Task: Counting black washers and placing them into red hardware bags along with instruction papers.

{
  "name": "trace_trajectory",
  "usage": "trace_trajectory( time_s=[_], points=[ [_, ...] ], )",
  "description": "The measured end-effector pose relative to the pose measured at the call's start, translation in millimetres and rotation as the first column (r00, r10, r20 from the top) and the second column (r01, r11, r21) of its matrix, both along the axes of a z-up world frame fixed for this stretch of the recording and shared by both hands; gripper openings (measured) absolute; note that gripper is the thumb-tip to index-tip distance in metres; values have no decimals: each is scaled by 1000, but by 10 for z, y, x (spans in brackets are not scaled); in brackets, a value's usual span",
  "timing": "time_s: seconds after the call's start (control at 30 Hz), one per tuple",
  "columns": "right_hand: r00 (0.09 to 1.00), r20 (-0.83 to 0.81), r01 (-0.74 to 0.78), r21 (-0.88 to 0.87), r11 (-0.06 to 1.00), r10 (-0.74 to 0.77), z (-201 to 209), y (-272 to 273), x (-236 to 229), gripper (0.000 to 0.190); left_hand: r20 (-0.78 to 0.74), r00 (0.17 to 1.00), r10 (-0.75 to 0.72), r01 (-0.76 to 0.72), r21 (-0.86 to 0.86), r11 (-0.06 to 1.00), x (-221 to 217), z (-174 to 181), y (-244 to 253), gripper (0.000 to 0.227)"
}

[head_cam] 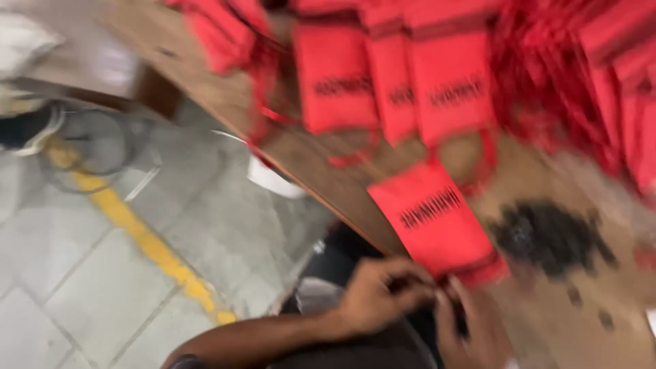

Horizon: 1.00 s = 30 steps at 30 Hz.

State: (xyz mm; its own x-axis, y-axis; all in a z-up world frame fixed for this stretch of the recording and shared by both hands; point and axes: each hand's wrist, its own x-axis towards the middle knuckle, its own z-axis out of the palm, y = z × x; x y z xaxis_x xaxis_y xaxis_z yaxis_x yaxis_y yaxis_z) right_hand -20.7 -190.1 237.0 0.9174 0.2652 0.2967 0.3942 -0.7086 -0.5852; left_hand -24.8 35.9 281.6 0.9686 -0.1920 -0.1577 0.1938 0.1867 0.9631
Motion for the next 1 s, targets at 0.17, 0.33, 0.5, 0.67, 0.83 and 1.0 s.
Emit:
trace_trajectory(
  time_s=[0.17,0.33,0.5,0.67,0.83,1.0],
  points=[
    [959,11,282,86,956,-284,731,401,-110,30,-119,993,12,-24,-98,995,-114,-107,15,13],
    [877,-235,477,309,823,-420,733,29,112,21,-179,978,111,-127,-78,989,-138,-92,92,11],
    [919,-133,393,323,861,-370,766,85,145,37,-233,965,120,-144,-89,986,-135,-63,141,11],
    [908,-177,419,337,843,-380,737,57,151,38,-246,964,101,-123,-78,989,-138,-95,150,11],
    [907,-132,420,212,882,-400,806,-28,157,34,-295,953,63,-73,-22,997,-99,-22,185,16],
    [995,37,95,-99,990,-92,1084,205,224,65,-69,997,27,-25,33,999,-271,-142,370,19]
  ],
)
